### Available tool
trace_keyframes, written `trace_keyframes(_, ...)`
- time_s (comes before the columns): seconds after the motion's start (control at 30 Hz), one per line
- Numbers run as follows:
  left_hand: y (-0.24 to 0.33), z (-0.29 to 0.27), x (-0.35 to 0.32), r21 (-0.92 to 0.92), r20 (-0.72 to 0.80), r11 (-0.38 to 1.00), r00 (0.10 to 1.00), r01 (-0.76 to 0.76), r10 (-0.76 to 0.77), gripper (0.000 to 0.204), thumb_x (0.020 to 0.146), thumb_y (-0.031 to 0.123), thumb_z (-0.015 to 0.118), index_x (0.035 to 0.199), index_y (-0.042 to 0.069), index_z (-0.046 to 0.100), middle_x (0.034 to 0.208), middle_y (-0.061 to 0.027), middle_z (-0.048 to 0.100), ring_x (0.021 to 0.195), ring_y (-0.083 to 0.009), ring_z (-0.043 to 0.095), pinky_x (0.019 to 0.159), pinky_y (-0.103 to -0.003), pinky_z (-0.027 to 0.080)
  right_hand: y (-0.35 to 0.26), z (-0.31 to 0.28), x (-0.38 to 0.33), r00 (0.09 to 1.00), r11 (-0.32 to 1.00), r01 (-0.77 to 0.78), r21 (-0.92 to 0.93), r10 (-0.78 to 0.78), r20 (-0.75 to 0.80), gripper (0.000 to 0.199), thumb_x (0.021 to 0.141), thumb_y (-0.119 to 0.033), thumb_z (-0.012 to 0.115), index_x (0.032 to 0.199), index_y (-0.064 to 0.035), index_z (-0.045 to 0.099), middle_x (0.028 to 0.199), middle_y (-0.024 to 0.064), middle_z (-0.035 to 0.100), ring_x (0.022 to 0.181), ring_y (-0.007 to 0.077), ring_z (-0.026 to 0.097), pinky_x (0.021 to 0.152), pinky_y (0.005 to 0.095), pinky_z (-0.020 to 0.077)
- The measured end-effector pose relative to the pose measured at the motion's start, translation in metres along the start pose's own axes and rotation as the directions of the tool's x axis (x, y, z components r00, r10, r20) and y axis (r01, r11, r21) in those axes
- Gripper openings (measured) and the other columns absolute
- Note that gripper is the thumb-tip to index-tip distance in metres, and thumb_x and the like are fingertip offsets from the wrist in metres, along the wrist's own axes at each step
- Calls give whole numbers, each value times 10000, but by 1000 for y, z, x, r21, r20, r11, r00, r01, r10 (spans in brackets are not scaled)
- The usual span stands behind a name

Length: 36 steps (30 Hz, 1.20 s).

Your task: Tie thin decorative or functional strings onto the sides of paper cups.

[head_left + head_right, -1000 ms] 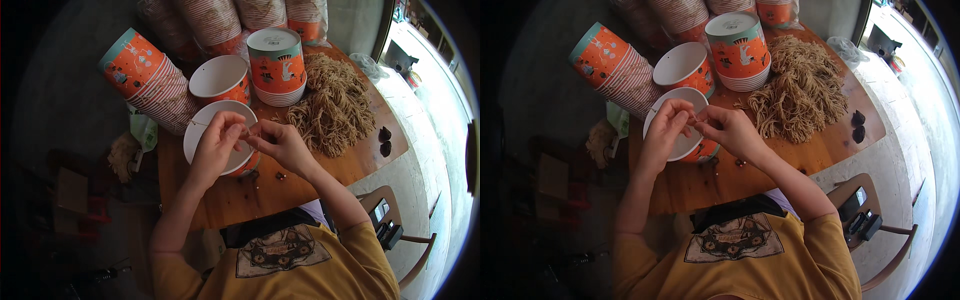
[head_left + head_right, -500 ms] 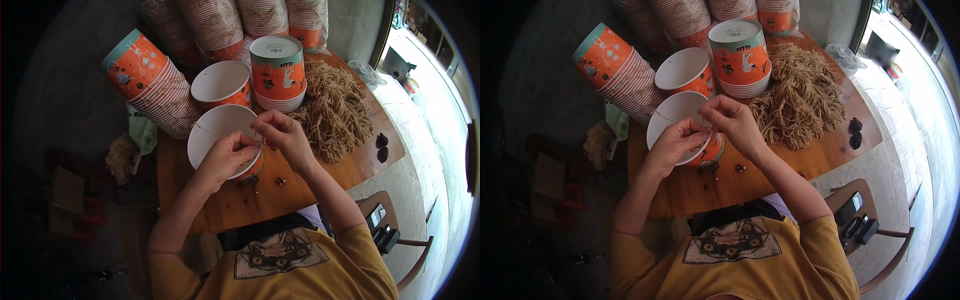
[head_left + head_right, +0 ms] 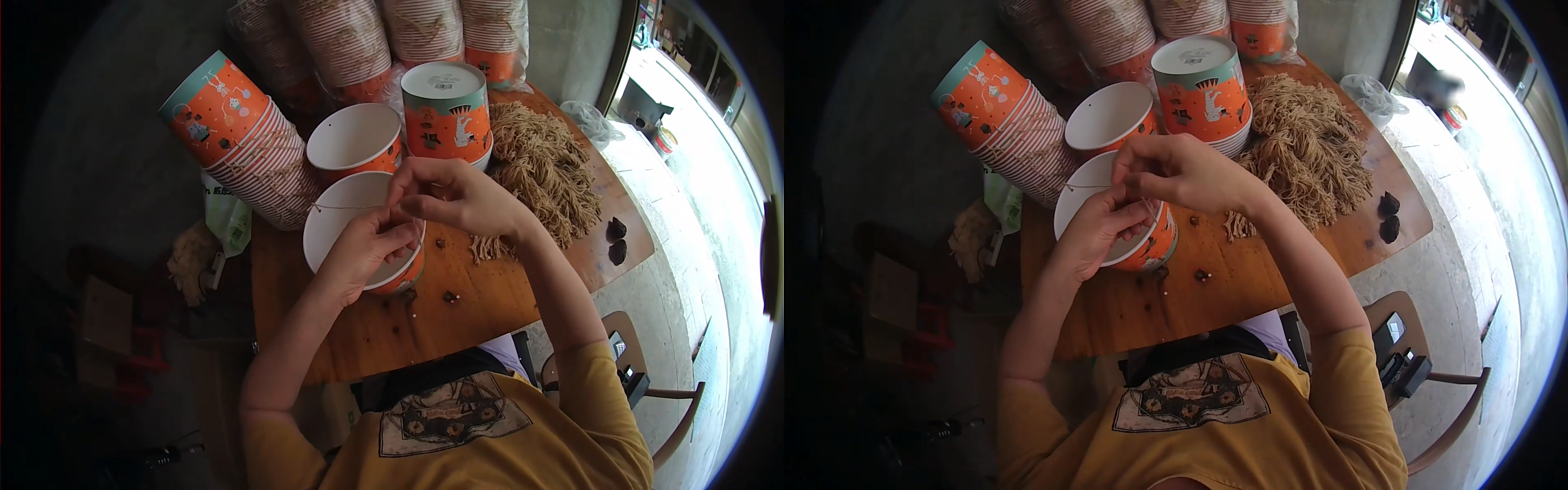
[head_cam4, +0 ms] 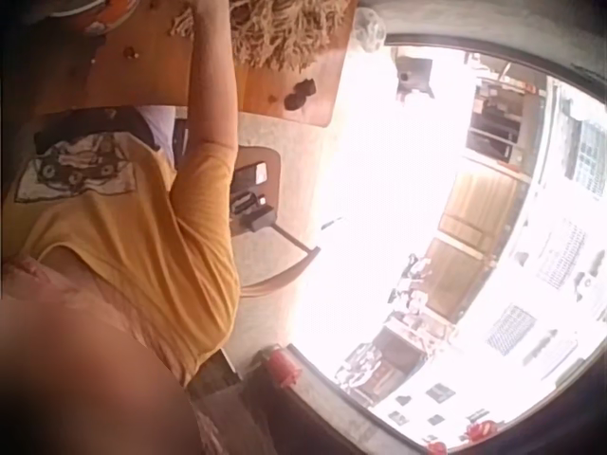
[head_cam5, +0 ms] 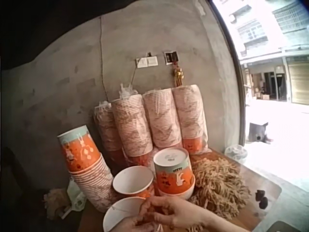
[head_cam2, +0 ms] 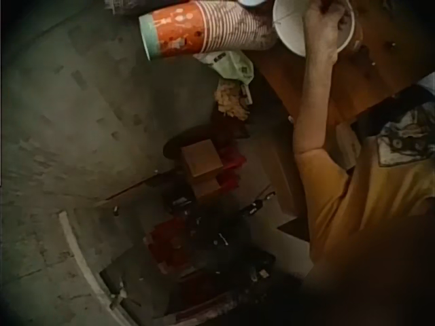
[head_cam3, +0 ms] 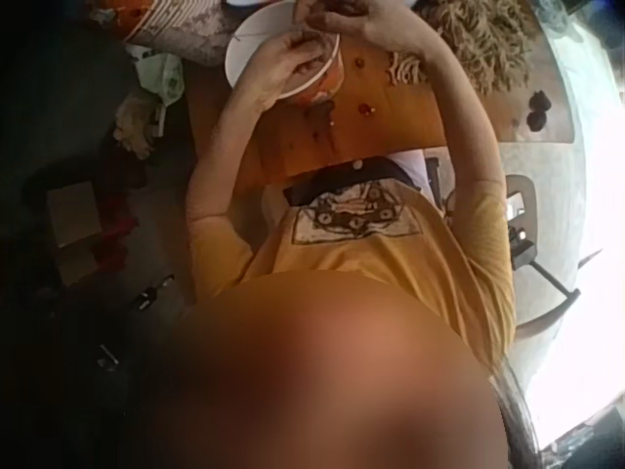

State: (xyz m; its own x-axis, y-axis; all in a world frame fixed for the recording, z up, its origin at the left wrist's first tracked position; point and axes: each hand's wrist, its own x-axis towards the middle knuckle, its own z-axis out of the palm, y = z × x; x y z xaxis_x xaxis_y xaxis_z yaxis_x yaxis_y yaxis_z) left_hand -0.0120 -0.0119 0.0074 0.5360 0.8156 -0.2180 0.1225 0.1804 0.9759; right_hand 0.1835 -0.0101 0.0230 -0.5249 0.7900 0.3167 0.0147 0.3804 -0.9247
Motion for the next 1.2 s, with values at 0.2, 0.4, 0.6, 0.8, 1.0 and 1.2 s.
trace_keyframes(0.2, 1, 5, 0, 156, -3, 987, 999, -31, 32, 175, 931, 185, 577, 1034, 57, 637, 864, 35, 615, 795, -35, 545, 704, -194, 421, 6, 1, 17, 1000, 978, 2, -208, 5, 31, 88, 895, -50, 560, 976, -23, 583, 896, 21, 625, 834, 79, 574, 732, 256, 472)
trace_keyframes(0.4, -2, 3, -2, 80, 46, 994, 997, -69, 66, 184, 933, 175, 578, 1023, 25, 635, 856, 29, 603, 740, -24, 504, 666, -180, 404, 31, 0, 15, 980, 899, 135, -416, -182, -77, 85, 876, -69, 592, 956, -40, 592, 904, 42, 624, 857, 164, 581, 752, 299, 475)
trace_keyframes(0.6, 0, 2, 2, 11, 19, 999, 999, -34, 34, 167, 931, 185, 584, 964, 32, 643, 807, 38, 590, 707, -18, 487, 637, -173, 390, 37, 3, -10, 849, 762, 120, -637, -411, -331, 97, 841, -118, 623, 911, -53, 609, 808, 91, 600, 795, 258, 571, 720, 374, 464)
trace_keyframes(0.8, 0, 4, 6, 6, 7, 1000, 1000, -24, 24, 159, 919, 196, 608, 950, 42, 633, 796, 39, 586, 689, -19, 483, 614, -168, 378, 27, 45, -51, 844, 835, -93, -543, -223, -487, 174, 823, -174, 684, 824, -39, 574, 739, 96, 575, 642, 265, 592, 560, 351, 471)
trace_keyframes(1.0, 0, -2, 9, -68, 73, 996, 996, 56, -51, 161, 922, 177, 594, 1009, 42, 607, 855, -3, 617, 726, -43, 542, 639, -186, 434, 27, 74, -52, 788, 880, -174, -442, -145, -598, 202, 809, -167, 699, 775, -46, 540, 685, 87, 567, 579, 241, 589, 525, 338, 471)
trace_keyframes(1.2, 6, -4, 8, -232, 171, 951, 971, 204, -166, 160, 910, 134, 578, 1043, 44, 578, 958, -43, 620, 868, -121, 620, 794, -285, 518, 31, 81, -47, 796, 810, -87, -580, -294, -530, 196, 788, -156, 710, 843, -49, 556, 754, 66, 569, 639, 226, 603, 537, 327, 481)
